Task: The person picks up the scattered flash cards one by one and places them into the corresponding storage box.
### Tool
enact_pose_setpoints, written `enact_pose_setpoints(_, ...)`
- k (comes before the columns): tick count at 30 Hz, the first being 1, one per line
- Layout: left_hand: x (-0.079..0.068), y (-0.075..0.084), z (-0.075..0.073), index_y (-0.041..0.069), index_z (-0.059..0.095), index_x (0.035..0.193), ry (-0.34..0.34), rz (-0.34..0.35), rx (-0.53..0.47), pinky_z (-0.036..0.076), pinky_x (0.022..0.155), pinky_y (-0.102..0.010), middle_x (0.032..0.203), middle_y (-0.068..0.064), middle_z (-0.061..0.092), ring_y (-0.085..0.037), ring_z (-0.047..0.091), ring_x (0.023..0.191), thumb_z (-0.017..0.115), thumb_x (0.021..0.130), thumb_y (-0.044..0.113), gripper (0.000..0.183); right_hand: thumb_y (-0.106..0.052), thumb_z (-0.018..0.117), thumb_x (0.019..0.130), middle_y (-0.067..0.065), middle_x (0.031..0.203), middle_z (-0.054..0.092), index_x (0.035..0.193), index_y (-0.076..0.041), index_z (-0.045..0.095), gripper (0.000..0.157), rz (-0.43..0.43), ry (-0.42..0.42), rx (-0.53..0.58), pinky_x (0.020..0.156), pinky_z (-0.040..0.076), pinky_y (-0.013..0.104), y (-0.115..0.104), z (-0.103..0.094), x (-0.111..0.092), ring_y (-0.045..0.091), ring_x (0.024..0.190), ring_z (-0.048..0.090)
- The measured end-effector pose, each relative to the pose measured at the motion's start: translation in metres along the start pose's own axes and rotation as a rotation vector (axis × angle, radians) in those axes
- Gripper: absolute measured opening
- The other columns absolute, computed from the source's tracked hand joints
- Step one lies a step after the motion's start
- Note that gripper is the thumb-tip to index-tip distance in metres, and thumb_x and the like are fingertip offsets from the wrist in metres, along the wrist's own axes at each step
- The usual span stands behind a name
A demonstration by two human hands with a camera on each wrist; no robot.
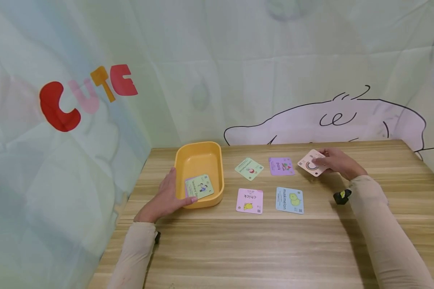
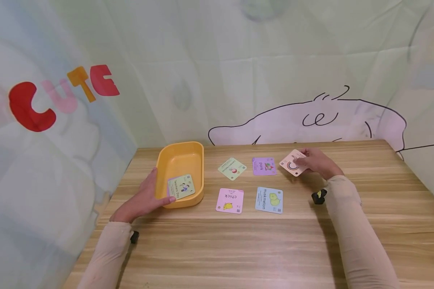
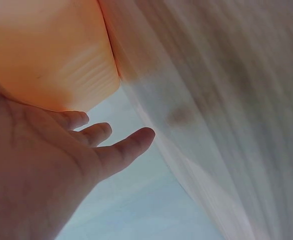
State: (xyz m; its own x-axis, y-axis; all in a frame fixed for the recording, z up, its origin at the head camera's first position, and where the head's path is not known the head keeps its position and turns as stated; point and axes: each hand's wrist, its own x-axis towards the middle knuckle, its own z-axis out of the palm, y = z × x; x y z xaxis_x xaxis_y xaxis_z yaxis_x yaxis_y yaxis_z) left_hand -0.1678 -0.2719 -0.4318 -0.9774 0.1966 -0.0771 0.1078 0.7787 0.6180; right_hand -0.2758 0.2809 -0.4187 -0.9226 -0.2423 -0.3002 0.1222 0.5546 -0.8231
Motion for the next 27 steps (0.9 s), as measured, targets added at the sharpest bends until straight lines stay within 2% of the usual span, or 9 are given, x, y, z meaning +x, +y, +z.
enact_pose_setpoints(5,0.0,-0.001,0.0,0.002,-0.009,0.161,0.006,0.025,0.003,0.004,0.122,-0.062,0.169,-0.022,-0.006,-0.039,-0.002,0.155,0.077,0.081,0.06,0.131,-0.02,0.061,0.103,0.01,0.106,0.064,0.142,0.012,0.038,0.055,-0.003,0.001,0.016,0.078,0.059,0.03,-0.005,0.003,0.0,0.01,0.084,0.066)
enact_pose_setpoints(13,0.0,0.001,0.0,0.005,-0.01,0.161,-0.002,0.002,0.008,0.006,0.122,-0.063,0.169,-0.019,-0.008,-0.039,-0.003,0.156,0.076,0.08,0.063,0.132,-0.021,0.062,0.102,0.014,0.112,0.062,0.141,0.01,0.04,0.054,-0.023,-0.01,-0.003,0.078,0.059,0.031,-0.011,0.006,0.002,0.014,0.088,0.066)
enact_pose_setpoints(22,-0.001,0.001,-0.001,0.003,-0.01,0.161,-0.006,0.001,-0.004,0.005,0.122,-0.063,0.169,-0.021,-0.008,-0.039,-0.003,0.155,0.077,0.08,0.061,0.132,-0.019,0.061,0.103,0.019,0.114,0.06,0.136,0.008,0.045,0.045,-0.07,-0.026,0.007,0.075,0.059,0.03,-0.018,0.014,0.006,0.016,0.086,0.066)
enact_pose_setpoints(27,0.0,0.001,-0.001,0.005,-0.009,0.162,-0.004,0.011,-0.011,0.004,0.122,-0.062,0.169,-0.02,-0.006,-0.038,-0.002,0.156,0.078,0.08,0.06,0.131,-0.021,0.061,0.103,0.021,0.12,0.058,0.137,0.007,0.045,0.047,-0.079,-0.036,0.0,0.077,0.059,0.029,-0.022,0.02,0.008,0.016,0.088,0.066)
